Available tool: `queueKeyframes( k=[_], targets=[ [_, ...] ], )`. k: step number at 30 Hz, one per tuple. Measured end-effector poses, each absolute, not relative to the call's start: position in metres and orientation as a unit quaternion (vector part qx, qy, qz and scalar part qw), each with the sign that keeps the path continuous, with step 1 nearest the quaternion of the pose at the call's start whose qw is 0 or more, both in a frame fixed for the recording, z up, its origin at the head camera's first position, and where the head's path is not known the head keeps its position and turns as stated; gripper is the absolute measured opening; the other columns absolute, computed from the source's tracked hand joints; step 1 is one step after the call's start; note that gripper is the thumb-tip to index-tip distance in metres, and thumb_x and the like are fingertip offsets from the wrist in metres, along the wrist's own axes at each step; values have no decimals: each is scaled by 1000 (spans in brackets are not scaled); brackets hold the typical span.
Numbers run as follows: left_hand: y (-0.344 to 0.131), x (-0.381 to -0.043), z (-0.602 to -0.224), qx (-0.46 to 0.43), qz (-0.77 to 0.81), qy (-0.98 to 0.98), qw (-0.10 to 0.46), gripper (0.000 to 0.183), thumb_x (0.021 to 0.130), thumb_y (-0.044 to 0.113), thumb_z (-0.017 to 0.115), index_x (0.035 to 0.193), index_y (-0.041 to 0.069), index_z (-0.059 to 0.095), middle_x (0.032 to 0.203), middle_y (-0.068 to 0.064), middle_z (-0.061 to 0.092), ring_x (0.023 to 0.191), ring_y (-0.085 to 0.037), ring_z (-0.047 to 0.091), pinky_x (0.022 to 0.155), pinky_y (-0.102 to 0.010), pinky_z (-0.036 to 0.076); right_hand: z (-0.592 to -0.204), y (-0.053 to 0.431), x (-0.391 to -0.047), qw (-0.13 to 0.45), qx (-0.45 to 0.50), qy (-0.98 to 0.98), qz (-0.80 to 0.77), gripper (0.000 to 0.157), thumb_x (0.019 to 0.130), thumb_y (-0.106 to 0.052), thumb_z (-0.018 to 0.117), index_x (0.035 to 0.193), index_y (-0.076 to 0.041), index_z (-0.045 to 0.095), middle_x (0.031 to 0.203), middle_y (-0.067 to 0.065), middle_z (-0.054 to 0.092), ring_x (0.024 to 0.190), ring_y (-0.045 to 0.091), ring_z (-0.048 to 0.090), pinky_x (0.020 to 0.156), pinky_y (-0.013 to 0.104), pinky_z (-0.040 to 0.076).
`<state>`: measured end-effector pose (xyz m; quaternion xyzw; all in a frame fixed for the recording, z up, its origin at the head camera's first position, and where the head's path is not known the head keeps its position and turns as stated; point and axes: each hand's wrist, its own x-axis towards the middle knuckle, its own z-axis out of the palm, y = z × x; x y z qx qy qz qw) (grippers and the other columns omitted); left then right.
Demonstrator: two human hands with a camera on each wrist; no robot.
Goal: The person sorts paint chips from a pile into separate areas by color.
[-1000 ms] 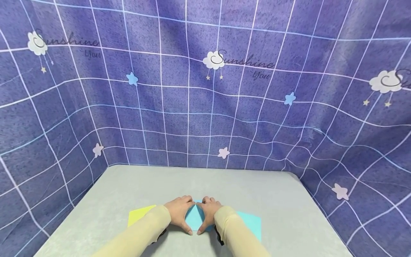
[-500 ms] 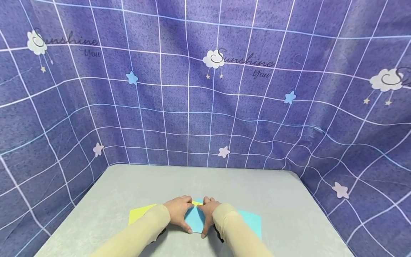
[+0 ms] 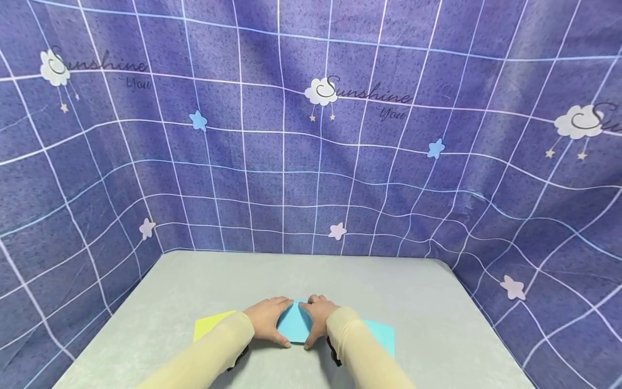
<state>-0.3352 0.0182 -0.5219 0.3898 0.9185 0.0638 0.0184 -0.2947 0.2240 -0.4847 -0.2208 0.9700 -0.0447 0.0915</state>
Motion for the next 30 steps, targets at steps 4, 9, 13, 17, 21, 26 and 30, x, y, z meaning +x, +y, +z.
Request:
queueKeyframes(
  k=[4, 9, 13, 17, 21, 26, 30],
  targets=[
    [17, -337, -520, 395, 73, 916, 4, 110, 62, 76, 71, 142, 6, 45, 135, -6, 52, 122, -19, 50, 102, -37, 41, -487, 229, -296, 90, -221, 968, -77, 102, 57, -48, 89, 143, -12, 48, 130, 6, 48, 114, 20, 47, 95, 33, 45],
    [14, -337, -516, 392, 72, 917, -11, 108, 63, 76, 71, 142, 6, 45, 135, -6, 53, 122, -20, 50, 102, -38, 41, -490, 234, -298, 82, -221, 965, -111, 101, 59, -49, 89, 142, -9, 47, 131, 6, 48, 113, 19, 49, 93, 32, 46],
    [14, -335, -512, 392, 69, 917, -14, 107, 63, 76, 71, 141, 6, 46, 134, -5, 53, 122, -19, 50, 102, -37, 41, -489, 236, -298, 83, -222, 964, -121, 101, 59, -49, 88, 141, -8, 48, 132, 7, 49, 113, 20, 49, 92, 32, 46],
    [15, -333, -507, 391, 62, 918, -13, 106, 64, 76, 70, 142, 7, 45, 134, -4, 53, 122, -18, 49, 101, -37, 41, -487, 238, -298, 85, -223, 963, -122, 102, 59, -49, 88, 142, -7, 47, 135, 8, 47, 115, 22, 49, 93, 34, 46],
    [21, -333, -502, 398, 55, 915, -19, 104, 66, 75, 68, 142, 7, 45, 134, -4, 53, 122, -18, 49, 100, -36, 42, -486, 245, -297, 83, -216, 965, -121, 102, 59, -50, 88, 142, -6, 47, 136, 9, 47, 117, 24, 48, 94, 37, 46],
    [29, -333, -501, 414, 56, 908, -24, 102, 66, 74, 69, 140, 7, 47, 130, -4, 55, 117, -17, 52, 98, -35, 43, -485, 253, -295, 79, -210, 968, -114, 101, 59, -52, 88, 141, -8, 48, 135, 10, 48, 117, 25, 49, 93, 37, 46],
    [36, -335, -503, 420, 58, 905, -21, 103, 66, 75, 69, 140, 8, 47, 130, -3, 55, 116, -16, 52, 97, -35, 43, -484, 259, -293, 83, -203, 968, -121, 100, 59, -51, 88, 141, -8, 48, 136, 11, 48, 118, 27, 49, 94, 40, 46]
  ],
)
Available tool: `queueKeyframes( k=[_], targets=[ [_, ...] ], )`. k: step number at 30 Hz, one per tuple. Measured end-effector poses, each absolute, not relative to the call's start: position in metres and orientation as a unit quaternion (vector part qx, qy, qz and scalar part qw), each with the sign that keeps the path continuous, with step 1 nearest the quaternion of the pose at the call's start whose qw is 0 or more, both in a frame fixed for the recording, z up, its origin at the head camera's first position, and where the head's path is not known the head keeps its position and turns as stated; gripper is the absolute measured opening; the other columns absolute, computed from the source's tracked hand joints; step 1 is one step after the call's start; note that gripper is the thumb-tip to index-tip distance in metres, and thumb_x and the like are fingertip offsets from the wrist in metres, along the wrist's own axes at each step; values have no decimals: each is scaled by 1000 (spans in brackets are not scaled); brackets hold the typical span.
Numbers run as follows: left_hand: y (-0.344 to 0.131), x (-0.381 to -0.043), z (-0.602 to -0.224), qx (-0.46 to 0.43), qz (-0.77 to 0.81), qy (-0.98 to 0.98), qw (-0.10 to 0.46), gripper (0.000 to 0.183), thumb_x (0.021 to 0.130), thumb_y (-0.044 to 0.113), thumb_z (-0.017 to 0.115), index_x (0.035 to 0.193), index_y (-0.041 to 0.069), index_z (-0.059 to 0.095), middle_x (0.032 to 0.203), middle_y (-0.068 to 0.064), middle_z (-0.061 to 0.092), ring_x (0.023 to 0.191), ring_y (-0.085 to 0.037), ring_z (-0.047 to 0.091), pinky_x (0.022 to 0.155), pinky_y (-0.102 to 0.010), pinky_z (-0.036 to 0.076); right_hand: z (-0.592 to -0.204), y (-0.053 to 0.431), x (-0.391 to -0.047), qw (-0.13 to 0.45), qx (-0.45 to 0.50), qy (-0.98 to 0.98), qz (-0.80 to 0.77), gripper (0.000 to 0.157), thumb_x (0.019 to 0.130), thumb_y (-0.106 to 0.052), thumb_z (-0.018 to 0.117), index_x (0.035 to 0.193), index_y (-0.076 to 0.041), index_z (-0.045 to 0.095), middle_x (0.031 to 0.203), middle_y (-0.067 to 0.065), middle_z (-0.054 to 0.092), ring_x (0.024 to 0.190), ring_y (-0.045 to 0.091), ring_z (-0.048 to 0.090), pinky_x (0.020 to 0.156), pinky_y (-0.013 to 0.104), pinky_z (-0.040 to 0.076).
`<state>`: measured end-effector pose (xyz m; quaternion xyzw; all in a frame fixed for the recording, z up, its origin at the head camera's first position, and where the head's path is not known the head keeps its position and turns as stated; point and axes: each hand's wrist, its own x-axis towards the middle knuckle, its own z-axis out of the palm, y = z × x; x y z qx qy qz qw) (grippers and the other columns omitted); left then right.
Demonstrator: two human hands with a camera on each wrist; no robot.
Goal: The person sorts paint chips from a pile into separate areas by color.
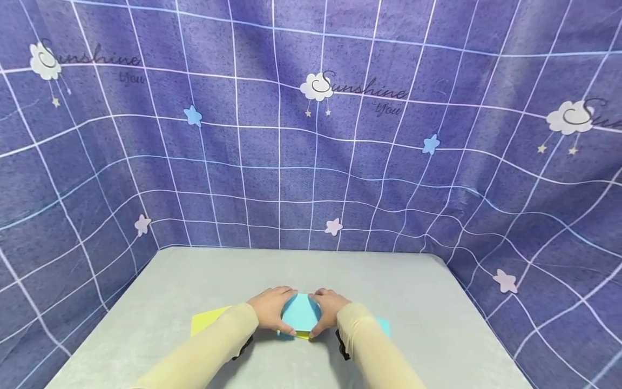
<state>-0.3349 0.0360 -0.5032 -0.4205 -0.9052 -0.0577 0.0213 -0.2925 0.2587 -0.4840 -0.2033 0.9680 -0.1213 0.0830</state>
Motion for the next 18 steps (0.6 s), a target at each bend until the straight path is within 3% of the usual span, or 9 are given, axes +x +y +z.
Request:
queueKeyframes(
  k=[18],
  targets=[
    [78, -325, -495, -433, -30, -901, 9, 103, 68, 78, 64, 143, 10, 45, 136, -3, 52, 122, -17, 49, 103, -35, 40, -479, 294, -273, 90, -163, 975, -121, 101, 61, -49, 87, 143, -7, 45, 139, 13, 45, 122, 29, 47, 97, 44, 44]
  ],
)
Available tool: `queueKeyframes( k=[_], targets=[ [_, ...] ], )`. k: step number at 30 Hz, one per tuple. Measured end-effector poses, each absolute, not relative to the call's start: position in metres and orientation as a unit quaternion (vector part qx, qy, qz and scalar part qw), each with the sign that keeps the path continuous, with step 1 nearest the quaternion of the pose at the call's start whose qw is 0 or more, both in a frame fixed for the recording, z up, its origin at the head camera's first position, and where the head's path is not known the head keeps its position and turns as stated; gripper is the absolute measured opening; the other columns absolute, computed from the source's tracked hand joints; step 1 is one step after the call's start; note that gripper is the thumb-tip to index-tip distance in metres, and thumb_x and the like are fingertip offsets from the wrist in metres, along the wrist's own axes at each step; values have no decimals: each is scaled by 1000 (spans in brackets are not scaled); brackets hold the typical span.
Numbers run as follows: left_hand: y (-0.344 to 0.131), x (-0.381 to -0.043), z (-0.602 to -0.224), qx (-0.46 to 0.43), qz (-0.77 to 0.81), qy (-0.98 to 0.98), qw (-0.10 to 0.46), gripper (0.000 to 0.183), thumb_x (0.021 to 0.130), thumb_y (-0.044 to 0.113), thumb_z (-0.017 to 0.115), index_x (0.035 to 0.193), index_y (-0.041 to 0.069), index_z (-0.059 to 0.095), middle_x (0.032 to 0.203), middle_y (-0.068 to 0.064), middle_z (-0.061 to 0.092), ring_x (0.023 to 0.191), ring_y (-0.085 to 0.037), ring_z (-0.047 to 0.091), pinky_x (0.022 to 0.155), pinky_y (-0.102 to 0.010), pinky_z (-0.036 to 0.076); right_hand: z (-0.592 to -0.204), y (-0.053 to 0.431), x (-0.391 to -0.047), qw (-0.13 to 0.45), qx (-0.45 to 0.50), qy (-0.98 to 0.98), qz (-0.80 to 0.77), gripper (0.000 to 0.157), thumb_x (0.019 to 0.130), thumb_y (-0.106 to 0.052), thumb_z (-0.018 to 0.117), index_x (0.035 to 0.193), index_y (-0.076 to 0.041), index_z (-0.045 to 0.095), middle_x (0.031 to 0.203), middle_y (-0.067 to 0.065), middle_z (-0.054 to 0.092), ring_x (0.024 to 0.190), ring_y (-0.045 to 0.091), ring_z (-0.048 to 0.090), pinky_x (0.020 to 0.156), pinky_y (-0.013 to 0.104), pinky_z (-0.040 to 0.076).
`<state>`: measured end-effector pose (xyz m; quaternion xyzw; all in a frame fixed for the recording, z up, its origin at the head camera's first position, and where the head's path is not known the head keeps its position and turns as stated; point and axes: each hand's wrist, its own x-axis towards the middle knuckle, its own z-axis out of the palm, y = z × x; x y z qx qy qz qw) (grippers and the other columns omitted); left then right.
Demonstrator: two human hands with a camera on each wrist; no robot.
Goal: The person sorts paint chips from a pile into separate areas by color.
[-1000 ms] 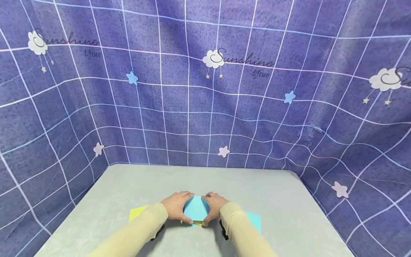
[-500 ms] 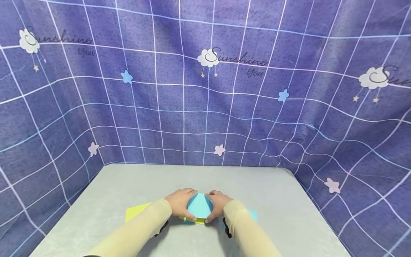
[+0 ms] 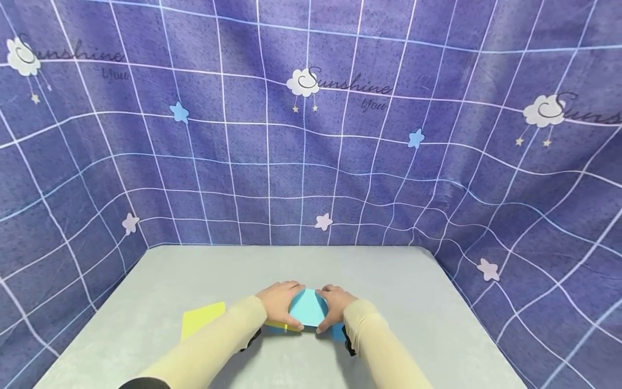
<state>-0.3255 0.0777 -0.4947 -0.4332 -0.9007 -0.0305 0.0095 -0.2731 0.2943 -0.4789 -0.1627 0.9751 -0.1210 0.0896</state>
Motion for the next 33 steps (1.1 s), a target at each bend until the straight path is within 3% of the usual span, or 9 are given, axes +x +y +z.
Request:
queueKeyframes(
  k=[17, 33],
  targets=[
    [138, -311, -501, -440, -36, -897, -28, 104, 68, 75, 67, 146, 11, 42, 139, -5, 50, 127, -20, 47, 107, -36, 36, -476, 337, -243, 98, -100, 982, -126, 104, 58, -43, 91, 144, -9, 44, 140, 15, 45, 125, 33, 46, 99, 50, 42],
    [176, -296, -515, -467, -11, -883, -31, 100, 69, 74, 68, 145, 14, 43, 135, -4, 50, 122, -17, 48, 102, -33, 41, -497, 369, -223, 97, -52, 984, -139, 104, 54, -40, 93, 142, -9, 47, 137, 15, 48, 120, 33, 49, 95, 50, 45]
  ],
)
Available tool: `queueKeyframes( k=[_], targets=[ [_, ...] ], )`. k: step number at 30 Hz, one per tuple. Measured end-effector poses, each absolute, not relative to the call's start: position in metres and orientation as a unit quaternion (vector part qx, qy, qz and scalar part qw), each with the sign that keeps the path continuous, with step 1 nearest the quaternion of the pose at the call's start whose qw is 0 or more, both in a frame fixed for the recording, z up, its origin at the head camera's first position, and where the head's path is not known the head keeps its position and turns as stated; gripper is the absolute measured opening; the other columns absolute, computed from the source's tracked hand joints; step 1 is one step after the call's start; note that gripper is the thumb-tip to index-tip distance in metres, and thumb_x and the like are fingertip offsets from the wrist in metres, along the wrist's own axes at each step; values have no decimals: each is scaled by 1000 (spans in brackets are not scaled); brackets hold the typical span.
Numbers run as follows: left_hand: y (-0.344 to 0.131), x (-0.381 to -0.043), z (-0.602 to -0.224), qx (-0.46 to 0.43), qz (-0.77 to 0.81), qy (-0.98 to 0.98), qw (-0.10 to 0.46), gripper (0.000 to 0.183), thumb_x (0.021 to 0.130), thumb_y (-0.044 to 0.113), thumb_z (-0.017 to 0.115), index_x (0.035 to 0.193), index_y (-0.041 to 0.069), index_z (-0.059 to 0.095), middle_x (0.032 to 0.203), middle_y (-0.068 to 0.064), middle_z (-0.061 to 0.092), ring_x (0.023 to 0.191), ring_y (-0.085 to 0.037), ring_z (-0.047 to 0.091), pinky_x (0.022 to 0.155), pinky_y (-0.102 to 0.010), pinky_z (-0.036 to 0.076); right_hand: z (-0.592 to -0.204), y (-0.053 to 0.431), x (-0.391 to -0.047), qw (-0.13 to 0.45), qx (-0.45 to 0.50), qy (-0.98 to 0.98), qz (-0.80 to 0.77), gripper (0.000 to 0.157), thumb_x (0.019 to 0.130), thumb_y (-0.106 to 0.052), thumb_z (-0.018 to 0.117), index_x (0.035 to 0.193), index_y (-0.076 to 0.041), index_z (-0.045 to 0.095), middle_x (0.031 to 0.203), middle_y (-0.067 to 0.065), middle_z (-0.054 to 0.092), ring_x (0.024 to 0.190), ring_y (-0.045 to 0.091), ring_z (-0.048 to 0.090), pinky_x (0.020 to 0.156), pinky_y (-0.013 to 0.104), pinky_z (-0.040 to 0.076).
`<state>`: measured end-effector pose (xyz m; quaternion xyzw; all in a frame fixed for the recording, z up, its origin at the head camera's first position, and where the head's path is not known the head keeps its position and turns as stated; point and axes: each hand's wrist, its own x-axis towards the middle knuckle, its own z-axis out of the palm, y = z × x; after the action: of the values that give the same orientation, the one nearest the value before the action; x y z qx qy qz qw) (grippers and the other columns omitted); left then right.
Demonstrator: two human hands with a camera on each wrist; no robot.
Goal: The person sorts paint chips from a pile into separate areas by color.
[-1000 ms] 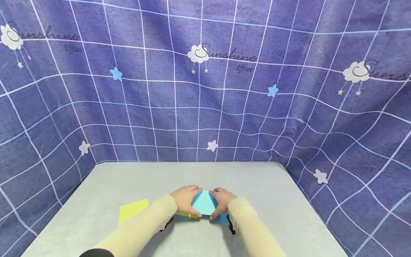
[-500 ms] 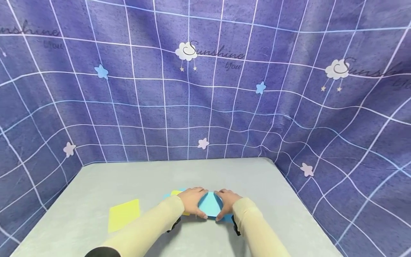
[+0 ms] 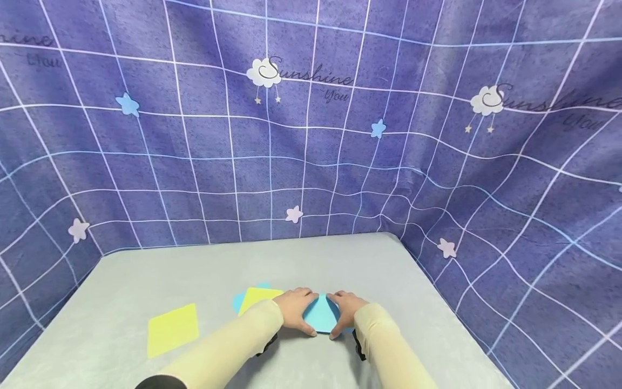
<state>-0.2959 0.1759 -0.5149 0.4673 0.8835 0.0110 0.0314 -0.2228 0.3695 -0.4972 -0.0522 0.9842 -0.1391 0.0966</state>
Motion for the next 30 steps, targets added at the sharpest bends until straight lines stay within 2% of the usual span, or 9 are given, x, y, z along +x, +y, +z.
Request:
queueKeyframes(
  k=[6, 11, 18, 24, 30],
  targets=[
    [157, -301, -512, 446, 17, 894, 35, 101, 68, 75, 68, 146, 18, 42, 138, -4, 49, 124, -17, 47, 102, -34, 40, -495, 352, -233, 93, -62, 986, -124, 104, 56, -43, 91, 144, -12, 45, 140, 12, 46, 123, 33, 48, 96, 52, 44],
    [132, -308, -511, 436, 25, 899, 33, 103, 68, 79, 63, 147, 17, 40, 144, -7, 44, 131, -22, 42, 107, -37, 36, -487, 335, -236, 87, -75, 987, -115, 104, 56, -46, 90, 143, -11, 46, 139, 13, 47, 124, 36, 47, 99, 58, 39],
    [87, -320, -504, 410, 41, 911, -3, 101, 68, 77, 65, 143, 13, 45, 141, -11, 47, 130, -26, 43, 106, -43, 37, -481, 316, -246, 72, -111, 987, -94, 98, 63, -51, 84, 144, -11, 45, 140, 13, 47, 127, 35, 44, 101, 60, 36],
    [61, -323, -509, 386, 59, 921, -7, 102, 65, 74, 69, 141, 11, 47, 135, -13, 50, 125, -28, 45, 103, -44, 40, -484, 296, -256, 71, -137, 985, -80, 97, 63, -55, 83, 143, -12, 47, 137, 13, 49, 124, 35, 47, 98, 60, 39],
    [38, -321, -506, 367, 63, 928, -6, 102, 63, 72, 73, 141, 9, 47, 133, -13, 51, 125, -29, 46, 103, -45, 40, -481, 271, -263, 73, -150, 982, -84, 95, 62, -52, 83, 140, -10, 49, 135, 15, 50, 123, 36, 47, 98, 61, 38]
  ],
)
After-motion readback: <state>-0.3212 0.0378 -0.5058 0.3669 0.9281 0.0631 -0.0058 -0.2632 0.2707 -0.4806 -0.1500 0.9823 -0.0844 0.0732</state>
